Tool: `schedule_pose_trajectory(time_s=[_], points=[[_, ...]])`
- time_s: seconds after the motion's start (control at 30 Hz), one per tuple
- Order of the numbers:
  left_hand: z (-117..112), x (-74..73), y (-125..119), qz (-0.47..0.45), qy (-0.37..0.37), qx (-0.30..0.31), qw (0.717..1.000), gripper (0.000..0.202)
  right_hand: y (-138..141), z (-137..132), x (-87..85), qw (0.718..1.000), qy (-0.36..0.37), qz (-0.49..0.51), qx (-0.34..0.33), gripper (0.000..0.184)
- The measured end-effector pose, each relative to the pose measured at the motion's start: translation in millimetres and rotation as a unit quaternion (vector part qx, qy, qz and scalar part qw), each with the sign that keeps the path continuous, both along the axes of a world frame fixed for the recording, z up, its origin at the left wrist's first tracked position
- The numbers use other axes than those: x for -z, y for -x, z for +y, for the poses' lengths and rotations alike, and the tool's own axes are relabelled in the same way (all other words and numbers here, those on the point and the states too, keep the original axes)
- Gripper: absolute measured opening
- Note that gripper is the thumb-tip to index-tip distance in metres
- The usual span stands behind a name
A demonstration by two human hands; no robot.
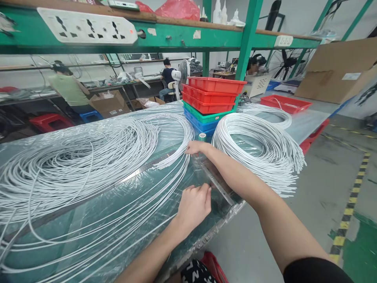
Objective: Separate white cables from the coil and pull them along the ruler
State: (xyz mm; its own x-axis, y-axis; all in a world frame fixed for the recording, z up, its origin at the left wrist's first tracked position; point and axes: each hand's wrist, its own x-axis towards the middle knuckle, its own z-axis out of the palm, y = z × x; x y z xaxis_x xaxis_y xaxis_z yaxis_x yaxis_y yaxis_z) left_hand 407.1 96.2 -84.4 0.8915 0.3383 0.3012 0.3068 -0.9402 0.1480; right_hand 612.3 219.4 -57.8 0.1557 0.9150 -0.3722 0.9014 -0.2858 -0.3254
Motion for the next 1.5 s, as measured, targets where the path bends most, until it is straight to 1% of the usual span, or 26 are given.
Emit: schedule_pose_trajectory(time_s=[0.3,0.63,0.93,1.5], points=[[0.0,-1.4,0.5,0.008,0.009,-0.003,1.0,0.023,4.7,-4.5,-6.8,1.0,-0.002,-0.002,0.003,0.031],[0.4,-2.5,0.3,0.016,0.011,-0.002,1.0,0.023,1.9,-2.2,-2.6,1.0,0.0,-0.003,-0.002,0.031],[0.3,-1.8,1.5,0.03,0.01,0.002,1.0,0.023,-1.3,-0.2,0.0,1.0,-0.004,0.015,-0.004,0.032],[3.5,-3.2,1.9,0.0,-0.008,-0.001,1.0,0.024,-0.5,-0.5,0.7,1.0,-0.006,0.029,0.002,0.03]])
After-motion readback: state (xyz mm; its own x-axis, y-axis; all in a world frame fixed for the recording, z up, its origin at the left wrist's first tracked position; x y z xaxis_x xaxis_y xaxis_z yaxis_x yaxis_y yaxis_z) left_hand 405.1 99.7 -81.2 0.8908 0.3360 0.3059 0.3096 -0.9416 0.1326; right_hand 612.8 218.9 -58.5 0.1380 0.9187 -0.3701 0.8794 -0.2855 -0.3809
